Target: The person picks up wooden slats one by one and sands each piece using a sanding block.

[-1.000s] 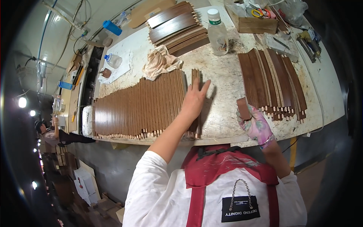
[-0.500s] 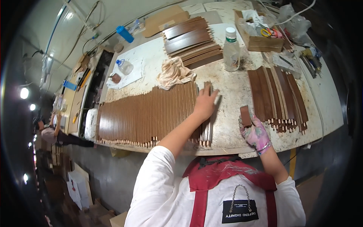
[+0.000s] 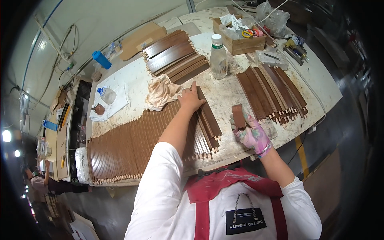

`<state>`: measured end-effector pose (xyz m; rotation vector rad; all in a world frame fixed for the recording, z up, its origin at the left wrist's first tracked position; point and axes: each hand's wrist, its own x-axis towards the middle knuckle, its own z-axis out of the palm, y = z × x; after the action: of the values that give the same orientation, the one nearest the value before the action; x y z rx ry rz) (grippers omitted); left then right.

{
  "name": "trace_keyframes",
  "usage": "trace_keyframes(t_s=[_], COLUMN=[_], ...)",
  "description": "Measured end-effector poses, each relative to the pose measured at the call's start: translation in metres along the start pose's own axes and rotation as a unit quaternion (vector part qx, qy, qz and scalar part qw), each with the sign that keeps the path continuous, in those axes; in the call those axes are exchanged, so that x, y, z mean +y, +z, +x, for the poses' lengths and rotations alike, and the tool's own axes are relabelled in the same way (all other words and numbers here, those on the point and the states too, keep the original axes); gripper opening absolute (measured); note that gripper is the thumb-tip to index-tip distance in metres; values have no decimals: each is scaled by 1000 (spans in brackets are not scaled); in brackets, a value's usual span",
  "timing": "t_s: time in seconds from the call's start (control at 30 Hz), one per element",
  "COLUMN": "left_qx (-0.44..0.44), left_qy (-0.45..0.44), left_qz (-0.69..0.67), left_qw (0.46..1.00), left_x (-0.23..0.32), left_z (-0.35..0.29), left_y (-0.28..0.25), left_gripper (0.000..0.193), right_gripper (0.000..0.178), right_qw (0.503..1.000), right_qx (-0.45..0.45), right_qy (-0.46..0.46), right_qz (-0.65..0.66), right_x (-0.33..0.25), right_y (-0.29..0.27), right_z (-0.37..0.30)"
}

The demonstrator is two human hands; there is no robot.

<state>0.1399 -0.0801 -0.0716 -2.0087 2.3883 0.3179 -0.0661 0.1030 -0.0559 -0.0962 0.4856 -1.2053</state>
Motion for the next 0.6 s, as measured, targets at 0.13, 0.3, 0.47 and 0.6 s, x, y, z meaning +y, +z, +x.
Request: trace_keyframes(t_s=[0.13, 0.3, 0.47, 0.6], left_qx=[-24, 94, 91, 79], left_qy=[-32, -43, 70, 23], left_qz=[-61, -242, -681, -714], left_qw=[997, 965, 723, 695], left_x=[-1, -7, -20, -38], left_z=[22, 39, 34, 32], left_y=[7, 25, -6, -16], left_gripper=[109, 100, 64, 52], right_gripper=[35, 33, 32, 28], right_qw=[999, 996, 982, 988], right_qx=[-8, 46, 141, 113], right_qy=[-47, -79, -115, -92], right_qz=[9, 8, -55, -57], right_x=[5, 4, -10, -20], right_y=[-19, -38, -29, -16], right_z=[-15, -25, -32, -19])
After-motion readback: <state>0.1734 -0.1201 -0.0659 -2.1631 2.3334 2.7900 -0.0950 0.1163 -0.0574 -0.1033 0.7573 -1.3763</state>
